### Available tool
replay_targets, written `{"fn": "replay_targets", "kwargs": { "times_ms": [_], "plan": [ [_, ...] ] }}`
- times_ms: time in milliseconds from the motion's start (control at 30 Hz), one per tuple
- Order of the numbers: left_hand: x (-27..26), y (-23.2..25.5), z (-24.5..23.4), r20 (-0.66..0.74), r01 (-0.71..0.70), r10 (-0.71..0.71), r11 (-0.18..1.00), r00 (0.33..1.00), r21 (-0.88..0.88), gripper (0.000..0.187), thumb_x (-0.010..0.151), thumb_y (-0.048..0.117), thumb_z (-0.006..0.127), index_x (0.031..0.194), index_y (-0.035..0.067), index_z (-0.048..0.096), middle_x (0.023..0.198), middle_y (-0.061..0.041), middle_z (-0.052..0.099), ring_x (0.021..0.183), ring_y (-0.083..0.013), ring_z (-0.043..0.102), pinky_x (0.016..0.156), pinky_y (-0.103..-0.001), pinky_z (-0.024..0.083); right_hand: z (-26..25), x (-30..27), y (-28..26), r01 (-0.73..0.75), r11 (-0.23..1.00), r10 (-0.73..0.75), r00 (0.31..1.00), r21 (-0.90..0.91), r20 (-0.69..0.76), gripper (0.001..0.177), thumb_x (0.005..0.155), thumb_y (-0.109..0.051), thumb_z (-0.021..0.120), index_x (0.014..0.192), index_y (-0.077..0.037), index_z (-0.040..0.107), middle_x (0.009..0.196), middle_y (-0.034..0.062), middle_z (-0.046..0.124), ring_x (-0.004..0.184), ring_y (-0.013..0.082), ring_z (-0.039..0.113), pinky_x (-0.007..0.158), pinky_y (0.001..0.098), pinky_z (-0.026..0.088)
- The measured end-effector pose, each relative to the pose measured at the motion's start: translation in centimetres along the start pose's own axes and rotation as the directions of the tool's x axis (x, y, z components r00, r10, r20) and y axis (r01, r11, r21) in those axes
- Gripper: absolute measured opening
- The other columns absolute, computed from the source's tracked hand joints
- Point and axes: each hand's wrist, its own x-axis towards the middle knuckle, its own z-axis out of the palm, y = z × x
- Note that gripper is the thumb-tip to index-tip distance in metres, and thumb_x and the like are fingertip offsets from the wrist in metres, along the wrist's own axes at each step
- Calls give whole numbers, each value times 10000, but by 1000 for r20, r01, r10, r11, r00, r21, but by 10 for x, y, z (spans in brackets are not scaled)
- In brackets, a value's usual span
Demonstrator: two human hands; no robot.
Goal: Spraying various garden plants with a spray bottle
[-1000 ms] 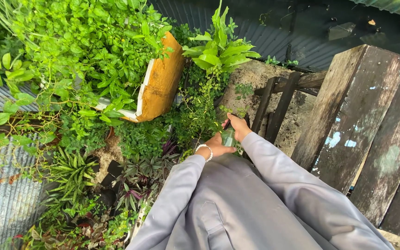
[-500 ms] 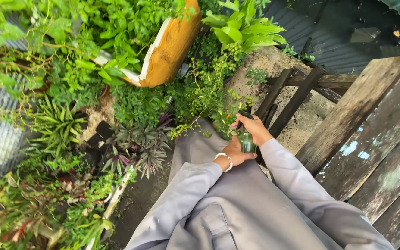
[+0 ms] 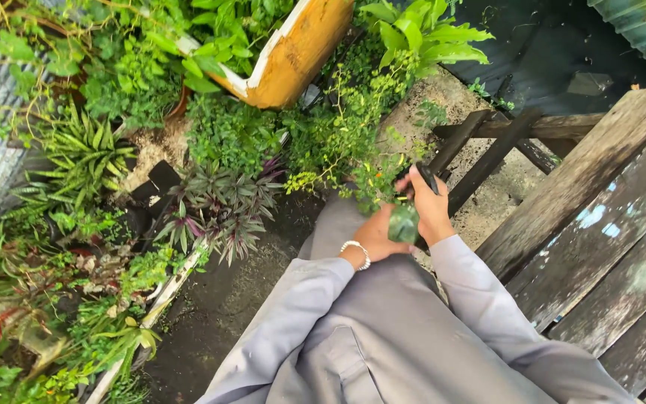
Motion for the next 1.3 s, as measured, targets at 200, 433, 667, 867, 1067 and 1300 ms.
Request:
{"fn": "replay_targets", "kwargs": {
  "times_ms": [200, 433, 667, 867, 1067, 1300],
  "plan": [
    [-78, -26, -29, -530, -459, 305, 869, 791, -186, 849, 682, 223, 878, 1455, 177, 532, 1403, -161, 550, 1277, -309, 535, 939, -391, 518, 38, -77, -28, 615, 714, -695, 681, 336, 231, 343, 1095, -297, 509, 1070, 35, 588, 1003, 246, 684, 1126, 343, 673, 1016, 433, 522],
    [-197, -53, -42, -781, -631, 356, 773, 514, -63, 765, 788, 148, 844, 1479, 237, 527, 1448, -34, 530, 1275, -223, 541, 953, -360, 505, 102, -183, -35, 731, 457, -874, 263, 507, 409, 371, 1056, -263, 552, 1044, 108, 531, 986, 308, 639, 1112, 464, 656, 1014, 550, 520],
    [-287, -128, -21, -931, -658, 205, 751, 300, -46, 788, 760, 151, 865, 1472, 232, 538, 1446, 2, 538, 1294, -200, 553, 1014, -373, 517, 173, -267, 10, 700, 489, -786, 95, 520, 611, 328, 1066, -249, 561, 1068, 77, 529, 1004, 275, 643, 1118, 412, 654, 982, 474, 517],
    [-331, -189, -11, -972, -626, 70, 775, 224, -89, 839, 743, 231, 885, 1496, 233, 515, 1460, -53, 547, 1296, -250, 562, 994, -386, 522, 237, -316, 50, 644, 591, -662, 44, 486, 748, 232, 1064, -167, 596, 1073, 61, 559, 995, 237, 663, 1122, 345, 665, 965, 442, 526],
    [-351, -218, -30, -981, -649, -22, 747, 195, -146, 848, 780, 255, 863, 1528, 188, 469, 1472, -124, 529, 1283, -320, 552, 990, -420, 517, 289, -340, 63, 658, 592, -594, -34, 466, 804, 188, 1052, -128, 622, 1046, 55, 581, 983, 218, 674, 1103, 313, 660, 978, 443, 515],
    [-369, -277, -63, -890, -443, -193, 811, 414, -382, 864, 576, 315, 928, 1320, 102, 546, 1295, -143, 644, 1250, -361, 602, 1061, -475, 512, 390, -297, 155, 834, 459, -208, 435, -305, 876, 406, 819, -421, 850, 1111, -158, 749, 999, 148, 692, 926, 250, 620, 794, 370, 461]
  ]
}}
